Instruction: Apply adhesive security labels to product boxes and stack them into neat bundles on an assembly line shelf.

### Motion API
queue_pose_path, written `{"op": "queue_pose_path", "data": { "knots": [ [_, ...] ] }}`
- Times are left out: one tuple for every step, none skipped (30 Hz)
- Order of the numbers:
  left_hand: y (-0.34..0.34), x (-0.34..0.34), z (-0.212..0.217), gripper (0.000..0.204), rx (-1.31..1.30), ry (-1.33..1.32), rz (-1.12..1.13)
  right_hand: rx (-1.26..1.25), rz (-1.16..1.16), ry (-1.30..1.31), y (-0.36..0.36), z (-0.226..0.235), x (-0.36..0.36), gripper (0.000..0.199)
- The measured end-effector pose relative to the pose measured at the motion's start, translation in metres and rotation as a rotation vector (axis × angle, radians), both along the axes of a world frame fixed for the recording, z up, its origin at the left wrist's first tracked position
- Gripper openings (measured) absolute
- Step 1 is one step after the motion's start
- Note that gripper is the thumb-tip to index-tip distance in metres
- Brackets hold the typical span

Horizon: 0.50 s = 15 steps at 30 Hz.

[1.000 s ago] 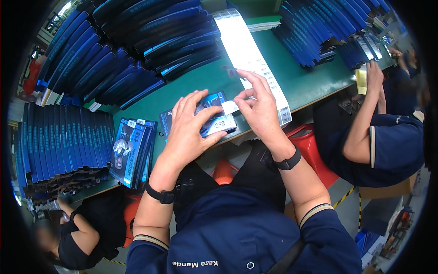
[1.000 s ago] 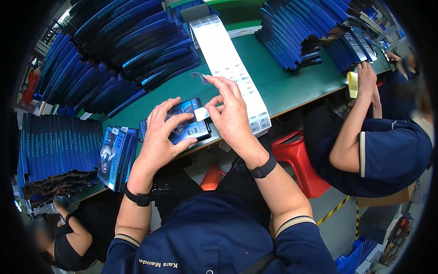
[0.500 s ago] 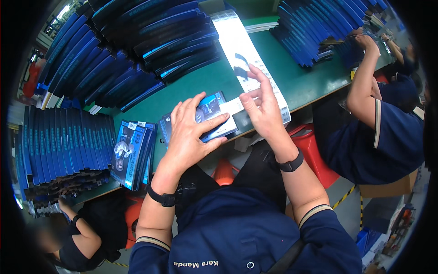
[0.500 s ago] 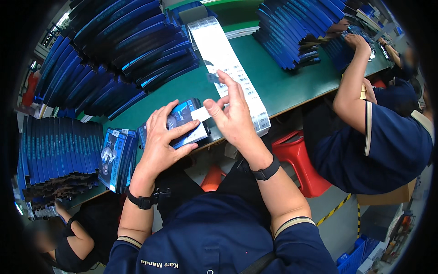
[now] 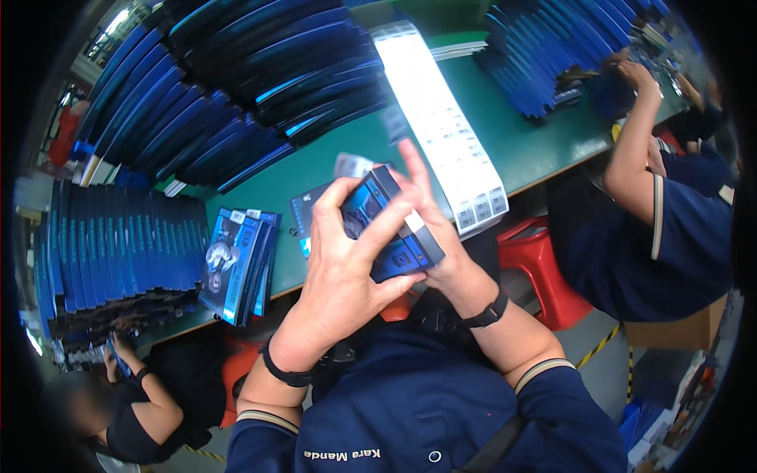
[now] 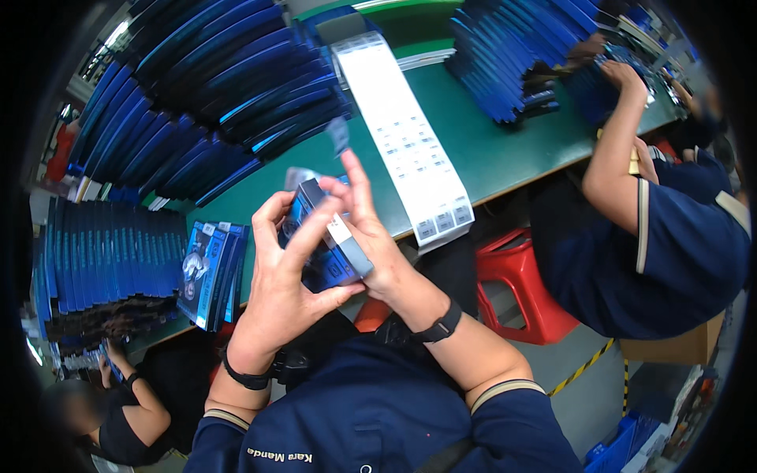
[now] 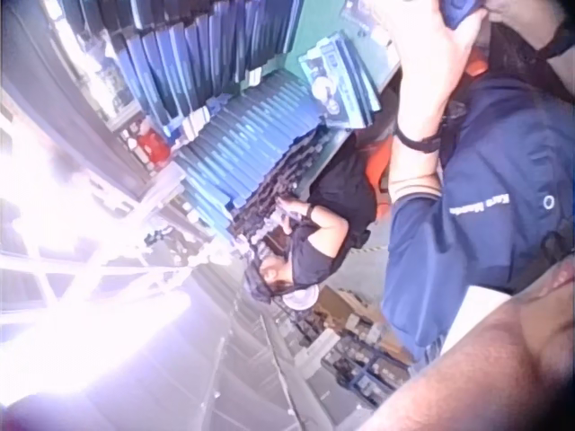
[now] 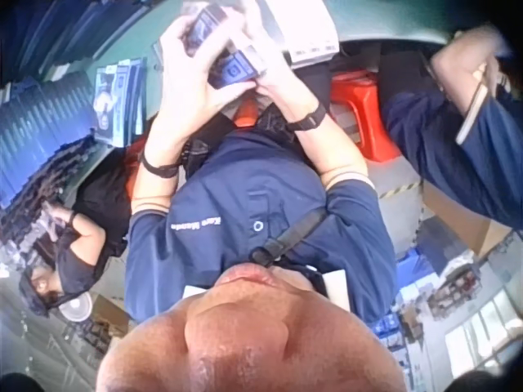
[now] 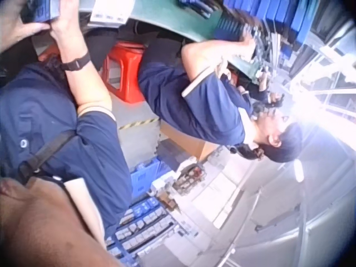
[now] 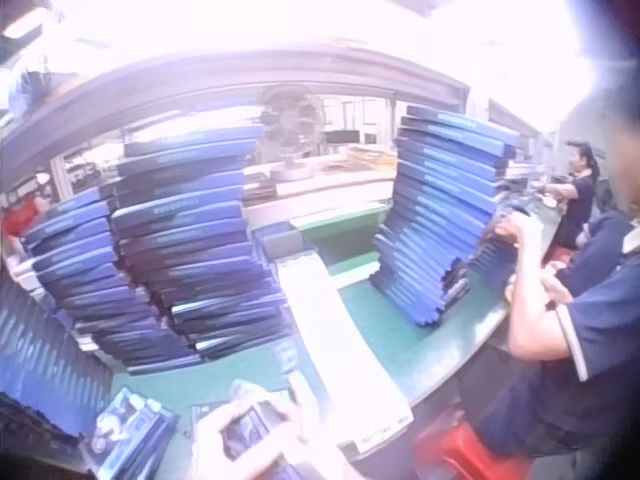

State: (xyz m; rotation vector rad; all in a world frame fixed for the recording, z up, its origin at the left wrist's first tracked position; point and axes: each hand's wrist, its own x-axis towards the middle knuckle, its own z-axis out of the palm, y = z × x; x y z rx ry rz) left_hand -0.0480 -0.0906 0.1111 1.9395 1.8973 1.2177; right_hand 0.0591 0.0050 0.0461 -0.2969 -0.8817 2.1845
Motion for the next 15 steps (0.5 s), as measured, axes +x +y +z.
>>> {"op": "queue_pose_path", "data": {
  "knots": [
    [-0.003, -0.003, 0.006, 0.092, -0.019, 0.104, -0.028, 0.218, -0.065, -0.109, 0.002, 0.003, 0.0, 0.089],
    [-0.006, -0.007, 0.012, 0.089, -0.042, 0.204, -0.07, 0.435, -0.146, -0.217, 0.004, 0.004, 0.002, 0.09],
    [-0.009, -0.008, 0.022, 0.082, -0.036, 0.245, -0.05, 0.557, -0.217, -0.277, 0.01, 0.002, 0.005, 0.09],
    [-0.015, -0.012, 0.034, 0.082, -0.043, 0.253, -0.031, 0.635, -0.281, -0.361, 0.015, 0.005, 0.007, 0.091],
    [-0.02, -0.018, 0.045, 0.077, -0.015, 0.288, 0.053, 0.638, -0.32, -0.401, 0.02, 0.008, 0.013, 0.092],
    [-0.024, -0.025, 0.051, 0.072, 0.014, 0.322, 0.133, 0.621, -0.352, -0.448, 0.025, 0.011, 0.018, 0.086],
    [-0.031, -0.035, 0.056, 0.069, -0.001, 0.329, 0.231, 0.684, -0.401, -0.479, 0.032, 0.009, 0.022, 0.083],
    [-0.035, -0.047, 0.056, 0.065, -0.012, 0.33, 0.317, 0.748, -0.461, -0.52, 0.04, 0.004, 0.027, 0.08],
    [-0.038, -0.06, 0.056, 0.064, -0.068, 0.406, 0.393, 0.748, -0.468, -0.532, 0.045, 0.001, 0.028, 0.08],
    [-0.044, -0.073, 0.056, 0.062, -0.127, 0.483, 0.476, 0.689, -0.439, -0.563, 0.049, 0.0, 0.03, 0.076],
    [-0.049, -0.087, 0.049, 0.062, -0.206, 0.494, 0.517, 0.63, -0.414, -0.598, 0.052, -0.003, 0.032, 0.072],
    [-0.054, -0.102, 0.04, 0.062, -0.284, 0.506, 0.557, 0.567, -0.432, -0.559, 0.052, -0.005, 0.03, 0.071],
    [-0.059, -0.117, 0.029, 0.066, -0.435, 0.455, 0.569, 0.572, -0.428, -0.569, 0.054, -0.01, 0.03, 0.071],
    [-0.062, -0.129, 0.021, 0.073, -0.623, 0.436, 0.537, 0.576, -0.424, -0.576, 0.056, -0.016, 0.029, 0.071],
    [-0.064, -0.13, 0.011, 0.076, -0.62, 0.466, 0.542, 0.552, -0.425, -0.581, 0.056, -0.021, 0.028, 0.069]
  ]
}}
